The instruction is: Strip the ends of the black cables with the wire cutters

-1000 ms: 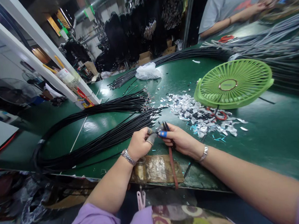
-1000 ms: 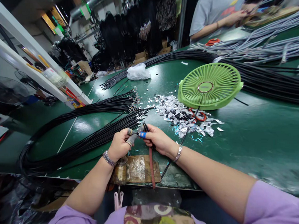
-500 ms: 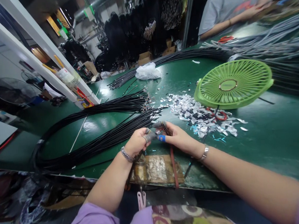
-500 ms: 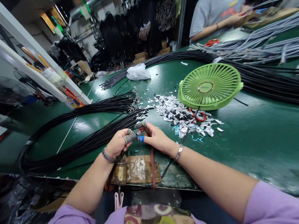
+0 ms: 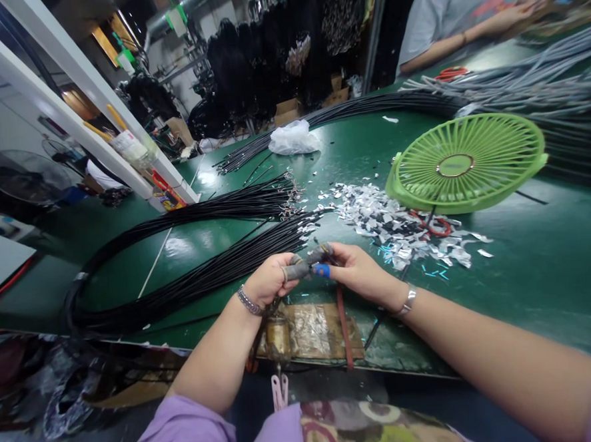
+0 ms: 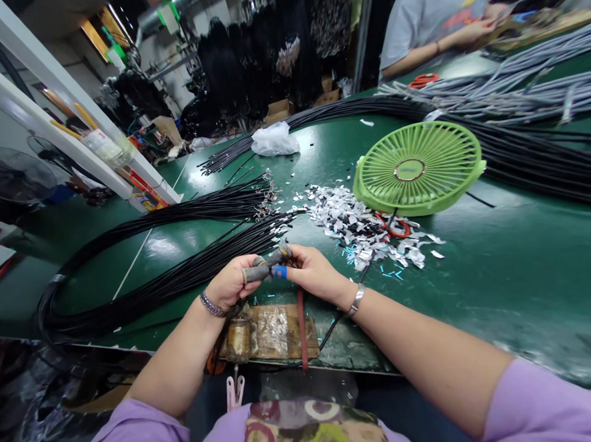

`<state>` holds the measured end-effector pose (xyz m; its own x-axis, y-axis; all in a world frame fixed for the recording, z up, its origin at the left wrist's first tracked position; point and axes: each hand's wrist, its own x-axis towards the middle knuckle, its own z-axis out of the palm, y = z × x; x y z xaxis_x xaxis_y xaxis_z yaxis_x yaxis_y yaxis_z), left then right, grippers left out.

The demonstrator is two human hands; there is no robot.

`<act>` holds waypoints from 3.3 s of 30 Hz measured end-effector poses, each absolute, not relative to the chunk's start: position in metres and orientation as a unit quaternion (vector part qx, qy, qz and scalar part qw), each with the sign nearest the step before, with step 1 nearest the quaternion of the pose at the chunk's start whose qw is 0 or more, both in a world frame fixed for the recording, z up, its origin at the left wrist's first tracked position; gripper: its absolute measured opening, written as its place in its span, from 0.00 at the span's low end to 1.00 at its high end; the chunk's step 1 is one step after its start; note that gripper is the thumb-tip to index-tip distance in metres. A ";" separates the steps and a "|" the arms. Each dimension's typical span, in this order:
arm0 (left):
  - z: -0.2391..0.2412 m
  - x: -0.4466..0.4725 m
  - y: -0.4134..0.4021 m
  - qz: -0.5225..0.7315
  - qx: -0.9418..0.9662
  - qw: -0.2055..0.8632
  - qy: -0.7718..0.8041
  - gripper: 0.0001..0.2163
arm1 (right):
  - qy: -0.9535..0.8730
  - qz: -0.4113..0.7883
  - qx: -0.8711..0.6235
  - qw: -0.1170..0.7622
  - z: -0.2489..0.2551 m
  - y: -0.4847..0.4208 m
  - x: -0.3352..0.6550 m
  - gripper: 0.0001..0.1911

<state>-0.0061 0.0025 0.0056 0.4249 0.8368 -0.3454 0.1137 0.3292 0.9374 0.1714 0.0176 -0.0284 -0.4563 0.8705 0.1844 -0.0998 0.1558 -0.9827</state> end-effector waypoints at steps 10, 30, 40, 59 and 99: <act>0.005 -0.011 0.003 0.243 0.509 0.705 0.430 0.19 | -0.624 0.624 -0.292 0.368 -0.021 0.015 0.177 0.18; 0.009 -0.008 0.000 0.268 0.614 0.563 0.485 0.18 | -0.550 0.695 -0.329 0.327 -0.025 0.026 0.184 0.15; 0.009 -0.005 0.003 0.291 0.607 0.552 0.493 0.20 | -0.631 0.575 -0.338 0.397 -0.021 0.024 0.190 0.20; -0.006 -0.009 0.005 0.231 0.669 0.534 0.463 0.18 | -0.666 0.571 -0.330 0.349 -0.028 0.023 0.183 0.17; 0.000 -0.023 0.006 0.342 0.695 0.494 0.395 0.20 | -0.727 0.610 -0.239 0.204 -0.017 0.019 0.188 0.30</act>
<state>-0.0229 0.0064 -0.0003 0.4539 0.8870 0.0852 0.2109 -0.1998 0.9569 0.1876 0.0188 -0.0168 -0.8022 0.5970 0.0039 0.0994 0.1399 -0.9852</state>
